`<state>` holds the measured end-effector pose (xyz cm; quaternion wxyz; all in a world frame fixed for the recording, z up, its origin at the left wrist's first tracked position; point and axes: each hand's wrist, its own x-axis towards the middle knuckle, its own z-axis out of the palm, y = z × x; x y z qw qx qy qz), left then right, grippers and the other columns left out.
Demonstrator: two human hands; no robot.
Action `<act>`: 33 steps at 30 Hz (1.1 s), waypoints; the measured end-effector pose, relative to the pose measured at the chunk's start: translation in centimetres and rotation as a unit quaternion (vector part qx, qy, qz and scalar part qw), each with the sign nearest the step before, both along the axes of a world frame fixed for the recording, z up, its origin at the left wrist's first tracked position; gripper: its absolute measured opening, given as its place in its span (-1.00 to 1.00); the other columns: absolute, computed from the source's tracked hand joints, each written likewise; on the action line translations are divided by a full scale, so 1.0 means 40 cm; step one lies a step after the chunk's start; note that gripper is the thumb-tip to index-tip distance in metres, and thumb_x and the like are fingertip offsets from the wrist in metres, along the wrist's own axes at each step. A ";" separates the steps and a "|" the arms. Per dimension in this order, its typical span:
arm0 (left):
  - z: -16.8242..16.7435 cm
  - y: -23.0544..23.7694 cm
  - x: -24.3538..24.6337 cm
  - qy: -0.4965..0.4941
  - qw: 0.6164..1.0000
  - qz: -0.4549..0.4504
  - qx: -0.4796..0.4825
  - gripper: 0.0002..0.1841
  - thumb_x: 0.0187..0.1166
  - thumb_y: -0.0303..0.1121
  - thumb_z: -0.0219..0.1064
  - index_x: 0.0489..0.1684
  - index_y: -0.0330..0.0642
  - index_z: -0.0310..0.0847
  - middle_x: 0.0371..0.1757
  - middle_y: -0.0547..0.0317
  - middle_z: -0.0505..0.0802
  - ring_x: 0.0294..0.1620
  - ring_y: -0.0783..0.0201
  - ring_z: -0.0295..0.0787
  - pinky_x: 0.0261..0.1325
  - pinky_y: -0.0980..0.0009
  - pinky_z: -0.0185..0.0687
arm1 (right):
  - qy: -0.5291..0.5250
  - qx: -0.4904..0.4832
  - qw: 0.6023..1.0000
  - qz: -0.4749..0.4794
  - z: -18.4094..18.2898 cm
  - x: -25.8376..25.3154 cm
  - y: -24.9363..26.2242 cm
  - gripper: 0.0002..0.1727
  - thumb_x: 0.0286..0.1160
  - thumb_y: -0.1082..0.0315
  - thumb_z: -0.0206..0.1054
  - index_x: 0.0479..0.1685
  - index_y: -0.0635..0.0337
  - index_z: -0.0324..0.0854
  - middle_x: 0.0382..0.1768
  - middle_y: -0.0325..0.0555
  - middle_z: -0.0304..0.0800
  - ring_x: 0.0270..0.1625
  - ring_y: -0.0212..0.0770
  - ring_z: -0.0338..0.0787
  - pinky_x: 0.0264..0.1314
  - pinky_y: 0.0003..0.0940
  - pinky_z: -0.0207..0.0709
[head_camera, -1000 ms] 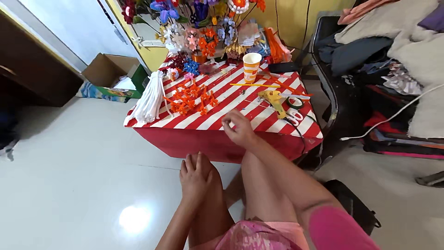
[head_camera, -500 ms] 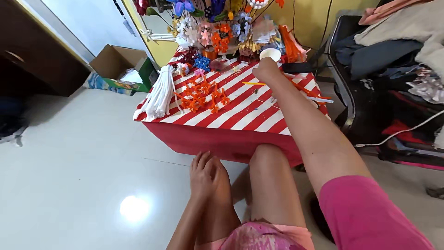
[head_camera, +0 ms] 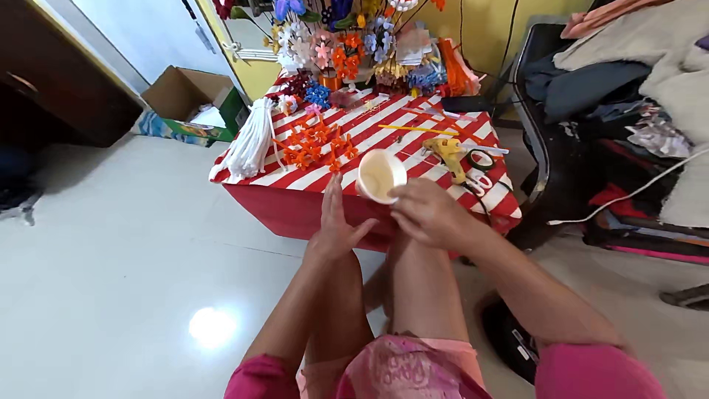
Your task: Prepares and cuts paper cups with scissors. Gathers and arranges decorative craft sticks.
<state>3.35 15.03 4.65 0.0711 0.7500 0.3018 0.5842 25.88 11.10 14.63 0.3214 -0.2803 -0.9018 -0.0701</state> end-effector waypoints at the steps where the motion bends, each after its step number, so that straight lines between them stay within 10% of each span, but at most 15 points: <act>1: -0.007 0.023 0.017 -0.031 0.999 -0.041 0.011 0.16 0.27 0.16 0.63 0.85 -0.14 -0.06 0.72 -0.34 0.36 0.76 -0.12 0.28 0.73 -0.06 0.26 | -0.001 0.005 1.000 0.008 -0.024 -0.003 -0.025 -0.71 0.68 0.27 0.21 -0.19 0.24 0.80 0.07 0.06 0.87 0.11 0.03 0.84 0.28 -0.05 0.65; 3: -0.021 0.049 0.043 -0.070 0.990 -0.118 0.029 0.18 0.22 0.19 0.65 0.88 0.48 -0.20 0.83 0.16 0.27 0.79 0.10 0.23 0.76 -0.02 0.22 | -0.004 0.019 1.000 0.022 -0.064 -0.008 -0.061 -0.73 0.69 0.28 0.20 -0.18 0.23 0.78 0.06 0.03 0.88 0.07 0.03 0.83 0.26 -0.07 0.64; 5: -0.040 0.050 0.064 -0.089 0.982 -0.158 0.054 0.07 0.30 0.15 0.60 0.84 0.60 -0.15 0.81 0.37 0.32 0.78 0.22 0.26 0.78 0.05 0.21 | -0.014 0.030 0.999 0.034 -0.091 -0.013 -0.086 -0.74 0.69 0.30 0.20 -0.20 0.23 0.77 0.04 0.01 0.89 0.05 0.01 0.82 0.25 -0.09 0.62; 11: -0.114 0.011 0.082 -0.129 0.973 -0.191 -0.012 -0.37 0.40 0.11 0.52 0.39 -0.03 0.58 0.22 0.09 0.81 0.30 0.36 0.73 0.46 0.33 0.58 | 0.050 0.017 0.998 -0.043 -0.134 -0.022 -0.111 -0.73 0.61 0.07 0.30 -0.06 0.08 0.56 0.29 0.14 0.70 0.14 0.04 0.75 0.22 -0.13 0.62; 14: -0.136 0.022 0.079 -0.091 0.974 -0.209 -0.012 -0.38 0.42 -0.01 0.54 0.41 -0.12 0.55 0.23 -0.06 0.82 0.31 0.25 0.76 0.46 0.26 0.61 | 0.083 -0.065 0.993 -0.055 -0.127 -0.024 -0.079 -0.21 0.35 -0.22 0.47 0.50 0.04 0.45 0.58 0.23 0.47 0.53 0.19 0.56 0.54 0.10 0.44; 18: -0.134 0.016 0.092 -0.142 0.958 -0.243 -0.060 -0.21 0.18 -0.08 0.74 0.42 -0.21 0.52 0.27 0.14 0.83 0.32 0.43 0.74 0.48 0.36 0.63 | 0.092 -0.191 0.977 -0.009 -0.128 -0.028 -0.022 0.21 0.06 -0.28 0.60 0.73 0.30 0.23 0.61 0.17 0.49 0.69 0.11 0.42 0.73 0.14 0.21; 24: -0.138 0.011 0.109 -0.166 0.954 -0.244 -0.060 -0.11 0.14 0.04 0.74 0.49 -0.15 0.43 0.32 0.34 0.79 0.36 0.60 0.66 0.49 0.49 0.57 | 0.208 -0.205 0.955 0.045 -0.170 -0.035 0.010 0.22 0.02 0.04 0.73 0.76 0.29 0.06 0.39 0.10 0.68 0.56 -0.06 0.57 0.72 -0.05 0.32; 30: -0.149 0.045 0.121 -0.129 0.975 -0.180 0.001 -0.10 0.21 0.19 0.62 0.57 0.05 0.31 0.42 0.16 0.67 0.51 0.32 0.53 0.64 0.29 0.36 | 0.251 -0.143 0.955 0.075 -0.184 -0.041 0.010 0.14 0.15 0.07 0.73 0.79 -0.18 0.01 0.45 -0.12 0.59 0.57 -0.21 0.55 0.72 -0.15 0.36; 33: -0.153 0.047 0.123 -0.134 0.974 -0.184 -0.015 -0.17 0.25 0.18 0.59 0.50 -0.01 0.41 0.37 0.08 0.70 0.48 0.28 0.56 0.62 0.28 0.38 | 0.247 -0.133 0.959 0.036 -0.182 -0.049 0.000 0.08 0.09 -0.01 0.74 0.68 -0.03 0.15 0.34 -0.01 0.61 0.47 -0.15 0.61 0.61 -0.17 0.46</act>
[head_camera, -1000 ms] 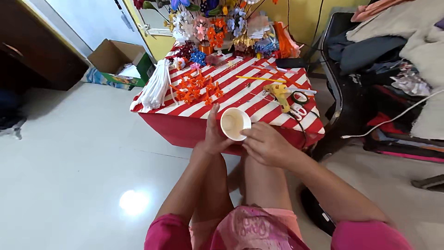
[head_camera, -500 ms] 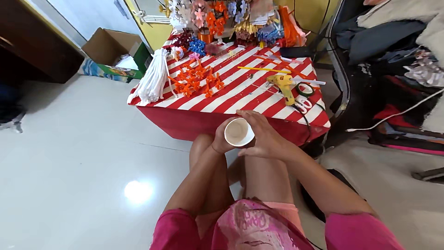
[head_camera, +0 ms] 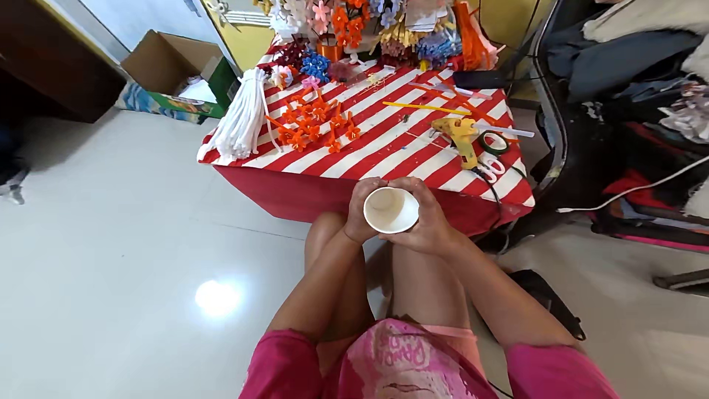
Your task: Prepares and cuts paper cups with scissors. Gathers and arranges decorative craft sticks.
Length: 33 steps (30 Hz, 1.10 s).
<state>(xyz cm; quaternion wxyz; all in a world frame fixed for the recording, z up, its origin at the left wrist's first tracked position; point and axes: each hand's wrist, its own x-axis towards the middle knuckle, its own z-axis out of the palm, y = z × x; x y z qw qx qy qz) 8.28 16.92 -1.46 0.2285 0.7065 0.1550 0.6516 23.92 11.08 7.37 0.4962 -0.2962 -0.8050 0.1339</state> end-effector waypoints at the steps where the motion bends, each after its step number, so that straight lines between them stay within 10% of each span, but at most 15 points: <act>1: 0.003 -0.006 -0.002 0.003 1.000 -0.006 -0.007 -0.21 0.28 0.16 0.59 0.47 -0.05 0.43 0.36 0.07 0.71 0.47 0.30 0.57 0.61 0.31 0.39 | -0.023 -0.006 0.999 -0.022 0.004 -0.001 -0.006 0.08 0.06 -0.06 0.73 0.64 0.10 0.22 0.32 0.08 0.62 0.45 -0.10 0.61 0.58 -0.15 0.46; 5: 0.030 -0.031 -0.011 0.012 0.999 -0.024 -0.035 -0.29 0.27 -0.08 0.61 0.33 -0.36 0.51 0.22 -0.10 0.76 0.35 0.32 0.66 0.50 0.40 0.48 | -0.127 0.000 0.989 -0.074 0.033 -0.001 -0.024 0.20 0.08 -0.21 0.63 0.70 0.37 0.19 0.46 0.33 0.56 0.52 0.15 0.58 0.58 0.04 0.42; 12: 0.021 -0.026 -0.007 -0.011 0.998 -0.025 -0.059 -0.24 0.21 0.04 0.66 0.26 -0.35 0.54 0.15 0.00 0.80 0.25 0.40 0.71 0.43 0.42 0.57 | -0.043 -0.018 0.999 0.004 0.025 0.004 -0.004 0.19 0.09 -0.02 0.72 0.78 0.14 0.05 0.37 -0.02 0.71 0.56 -0.08 0.57 0.72 -0.02 0.32; 16: 0.023 -0.024 -0.010 0.000 0.998 -0.009 -0.058 -0.25 0.30 -0.06 0.62 0.48 -0.11 0.38 0.30 0.14 0.73 0.35 0.45 0.65 0.51 0.39 0.52 | -0.053 -0.008 0.999 -0.004 0.024 -0.004 -0.008 0.15 0.06 -0.08 0.71 0.71 0.15 0.14 0.42 0.06 0.65 0.54 -0.01 0.57 0.65 0.04 0.35; 21: 0.015 -0.015 -0.011 0.006 0.999 0.003 -0.046 -0.43 0.41 -0.08 0.53 0.30 -0.18 0.50 0.22 0.04 0.75 0.32 0.33 0.67 0.47 0.34 0.53 | -0.098 0.000 0.995 -0.003 0.032 0.001 -0.019 0.16 0.13 -0.20 0.65 0.73 0.17 0.13 0.65 0.26 0.36 0.68 0.09 0.42 0.70 0.07 0.29; 33: 0.010 -0.017 -0.015 -0.003 0.999 0.005 -0.036 -0.49 0.39 -0.16 0.55 0.23 -0.18 0.54 0.13 0.05 0.77 0.24 0.33 0.71 0.39 0.35 0.60 | -0.069 -0.002 0.998 -0.013 0.029 -0.008 -0.025 0.04 0.12 -0.03 0.69 0.66 0.17 0.25 0.42 0.12 0.61 0.54 0.01 0.56 0.65 0.02 0.36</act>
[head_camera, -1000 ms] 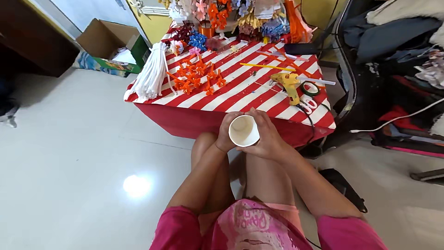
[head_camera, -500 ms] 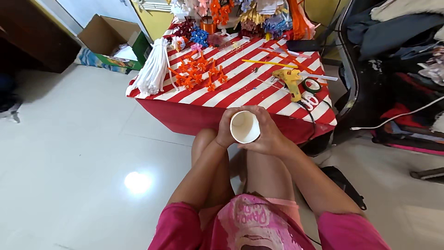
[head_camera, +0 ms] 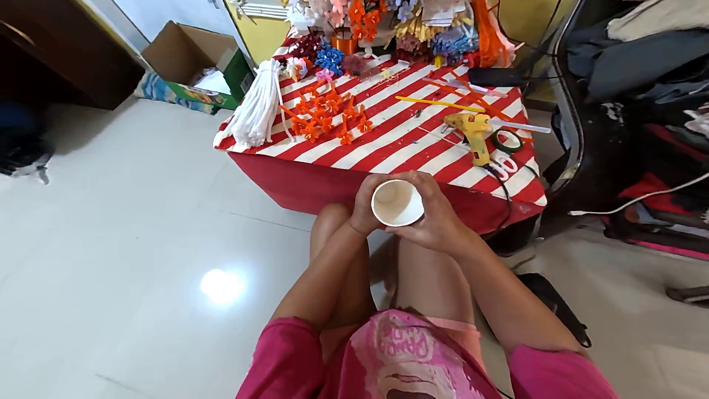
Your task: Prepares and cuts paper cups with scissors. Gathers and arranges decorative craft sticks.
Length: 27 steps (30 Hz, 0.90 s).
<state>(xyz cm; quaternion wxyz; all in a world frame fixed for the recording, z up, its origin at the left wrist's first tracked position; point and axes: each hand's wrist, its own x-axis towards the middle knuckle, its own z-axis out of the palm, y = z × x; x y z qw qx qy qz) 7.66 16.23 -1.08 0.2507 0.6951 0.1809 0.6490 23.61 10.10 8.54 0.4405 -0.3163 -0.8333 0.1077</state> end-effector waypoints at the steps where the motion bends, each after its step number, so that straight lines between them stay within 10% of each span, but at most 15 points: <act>1: 0.000 0.001 0.000 -0.003 1.000 -0.002 0.006 -0.52 0.40 -0.16 0.55 0.22 -0.14 0.55 0.12 0.08 0.78 0.23 0.33 0.71 0.38 0.35 0.60 | 0.004 0.000 1.000 -0.005 0.001 0.000 -0.001 0.01 0.12 -0.02 0.69 0.62 0.16 0.27 0.38 0.08 0.65 0.51 -0.03 0.58 0.65 -0.01 0.37; 10: -0.010 0.000 -0.003 -0.023 1.000 0.010 -0.014 -0.39 0.38 -0.06 0.55 0.22 -0.38 0.56 0.14 -0.13 0.80 0.26 0.25 0.74 0.44 0.32 0.59 | 0.080 -0.064 0.995 0.017 -0.037 -0.008 -0.005 0.31 0.03 0.00 0.77 0.84 -0.05 -0.11 0.63 0.02 0.41 0.68 -0.18 0.44 0.75 -0.20 0.32; 14: -0.007 -0.002 -0.002 -0.012 1.000 0.006 -0.010 -0.36 0.33 -0.05 0.60 0.20 -0.39 0.54 0.13 -0.13 0.79 0.25 0.25 0.74 0.43 0.33 0.58 | 0.118 -0.079 0.990 0.001 -0.052 -0.012 -0.024 0.28 0.04 0.12 0.78 0.82 0.10 -0.08 0.58 0.06 0.51 0.66 -0.21 0.49 0.76 -0.24 0.33; 20: 0.005 -0.003 0.004 0.034 0.999 0.024 -0.005 -0.51 0.42 -0.12 0.51 0.12 -0.33 0.57 0.06 -0.12 0.81 0.20 0.19 0.75 0.39 0.28 0.61 | 0.110 -0.013 0.994 -0.023 -0.052 -0.009 -0.021 0.25 0.09 -0.06 0.74 0.85 -0.24 -0.08 0.64 -0.01 0.40 0.67 -0.12 0.44 0.74 -0.10 0.32; 27: 0.012 -0.004 -0.004 0.043 0.997 -0.016 -0.056 -0.43 0.37 -0.19 0.53 0.23 -0.47 0.57 0.16 -0.19 0.80 0.25 0.24 0.76 0.44 0.29 0.60 | 0.054 0.018 0.997 -0.060 -0.021 -0.014 -0.037 0.13 0.18 -0.21 0.63 0.77 -0.01 0.08 0.53 0.11 0.54 0.59 -0.02 0.53 0.67 0.00 0.36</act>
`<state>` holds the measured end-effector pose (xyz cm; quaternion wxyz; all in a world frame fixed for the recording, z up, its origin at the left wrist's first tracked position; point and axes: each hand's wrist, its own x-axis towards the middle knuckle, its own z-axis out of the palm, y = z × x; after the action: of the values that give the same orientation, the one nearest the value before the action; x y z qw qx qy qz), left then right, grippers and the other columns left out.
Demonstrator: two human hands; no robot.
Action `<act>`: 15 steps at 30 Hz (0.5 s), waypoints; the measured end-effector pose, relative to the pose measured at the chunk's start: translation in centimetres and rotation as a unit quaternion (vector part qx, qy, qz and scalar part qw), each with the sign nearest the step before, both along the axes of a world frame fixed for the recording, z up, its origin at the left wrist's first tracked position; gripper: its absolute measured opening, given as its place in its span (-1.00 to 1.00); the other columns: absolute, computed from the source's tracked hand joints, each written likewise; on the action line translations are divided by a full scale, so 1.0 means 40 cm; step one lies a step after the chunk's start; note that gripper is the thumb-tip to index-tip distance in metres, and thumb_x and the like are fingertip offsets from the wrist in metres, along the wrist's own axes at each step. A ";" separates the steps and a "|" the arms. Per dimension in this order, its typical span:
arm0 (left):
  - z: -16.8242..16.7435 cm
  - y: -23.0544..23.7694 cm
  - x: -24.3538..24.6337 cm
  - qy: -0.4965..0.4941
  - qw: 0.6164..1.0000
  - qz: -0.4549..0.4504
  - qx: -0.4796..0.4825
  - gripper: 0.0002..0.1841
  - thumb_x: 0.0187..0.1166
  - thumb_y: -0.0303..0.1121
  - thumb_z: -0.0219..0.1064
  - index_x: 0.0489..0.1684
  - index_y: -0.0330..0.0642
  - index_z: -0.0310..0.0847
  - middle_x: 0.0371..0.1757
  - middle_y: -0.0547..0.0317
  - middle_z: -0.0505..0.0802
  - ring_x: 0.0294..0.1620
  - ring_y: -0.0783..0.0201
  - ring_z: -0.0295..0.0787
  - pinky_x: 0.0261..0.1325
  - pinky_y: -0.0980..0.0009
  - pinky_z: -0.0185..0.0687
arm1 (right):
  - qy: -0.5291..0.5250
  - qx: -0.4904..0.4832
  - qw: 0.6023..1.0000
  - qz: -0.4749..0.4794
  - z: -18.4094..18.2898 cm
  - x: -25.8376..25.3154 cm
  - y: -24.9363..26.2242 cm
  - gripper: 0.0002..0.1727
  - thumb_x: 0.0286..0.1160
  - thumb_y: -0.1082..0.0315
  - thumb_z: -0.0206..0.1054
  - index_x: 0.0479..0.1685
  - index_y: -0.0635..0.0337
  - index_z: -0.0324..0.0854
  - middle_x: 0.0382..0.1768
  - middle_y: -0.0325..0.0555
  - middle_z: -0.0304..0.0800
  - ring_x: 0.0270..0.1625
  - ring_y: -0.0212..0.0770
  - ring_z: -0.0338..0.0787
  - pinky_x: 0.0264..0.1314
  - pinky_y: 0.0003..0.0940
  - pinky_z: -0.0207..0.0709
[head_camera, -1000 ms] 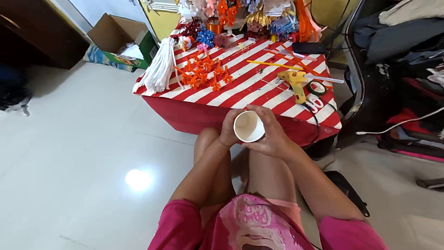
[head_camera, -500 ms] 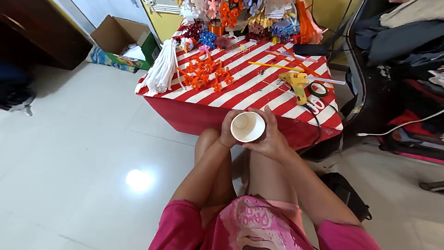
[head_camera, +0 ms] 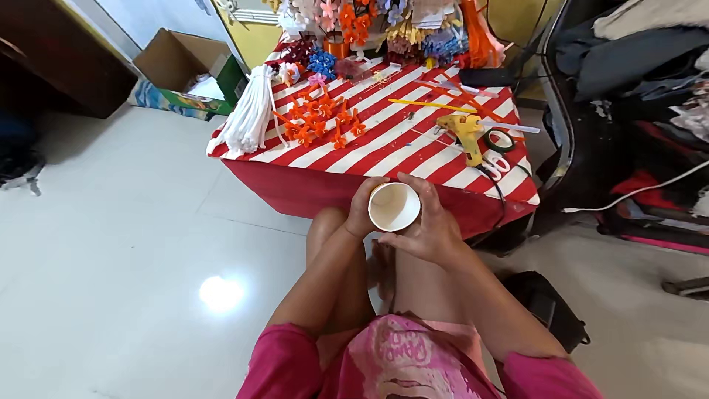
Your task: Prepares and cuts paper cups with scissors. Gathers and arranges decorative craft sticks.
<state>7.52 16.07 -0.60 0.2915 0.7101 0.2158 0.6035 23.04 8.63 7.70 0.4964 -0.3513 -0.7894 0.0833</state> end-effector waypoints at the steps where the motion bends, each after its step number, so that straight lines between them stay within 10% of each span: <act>1: 0.000 0.002 0.003 -0.006 1.000 -0.002 -0.001 -0.42 0.34 -0.21 0.55 0.22 -0.48 0.57 0.15 -0.21 0.80 0.24 0.23 0.76 0.43 0.28 0.61 | 0.005 0.005 1.000 -0.003 0.002 0.001 0.001 0.17 0.19 -0.26 0.61 0.82 -0.11 0.00 0.57 0.07 0.51 0.61 -0.04 0.52 0.67 0.00 0.35; 4: -0.005 0.003 0.010 -0.016 1.000 0.002 0.013 -0.42 0.36 -0.17 0.54 0.24 -0.40 0.53 0.13 -0.14 0.79 0.22 0.27 0.75 0.42 0.30 0.61 | 0.013 -0.001 0.999 -0.032 0.014 -0.002 -0.002 0.25 0.17 -0.36 0.57 0.87 -0.25 -0.14 0.59 -0.03 0.48 0.63 -0.08 0.48 0.72 0.01 0.28; 9: 0.042 -0.020 0.023 -0.007 0.999 0.014 -0.045 -0.63 0.43 -0.47 0.39 0.14 -0.50 0.57 0.05 -0.19 0.80 0.12 0.25 0.77 0.33 0.32 0.63 | -0.130 -0.003 0.980 -0.148 0.041 -0.035 -0.004 0.13 0.28 -0.38 0.41 0.65 0.44 0.34 0.56 0.29 0.54 0.65 0.24 0.49 0.68 0.35 0.18; 15: 0.022 -0.018 0.022 0.023 0.995 0.030 -0.090 -0.52 0.36 -0.42 0.43 0.23 -0.51 0.51 0.06 -0.12 0.81 0.14 0.31 0.77 0.35 0.31 0.63 | -0.196 0.038 0.968 -0.155 0.015 -0.043 0.027 -0.41 0.65 -0.17 0.15 0.46 -0.03 0.67 0.52 0.13 0.62 0.63 0.22 0.51 0.59 0.49 0.17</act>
<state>8.40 15.34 0.29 0.3313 0.6876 0.2973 0.5736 21.31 9.71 8.29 0.3518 -0.4594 -0.8100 -0.0952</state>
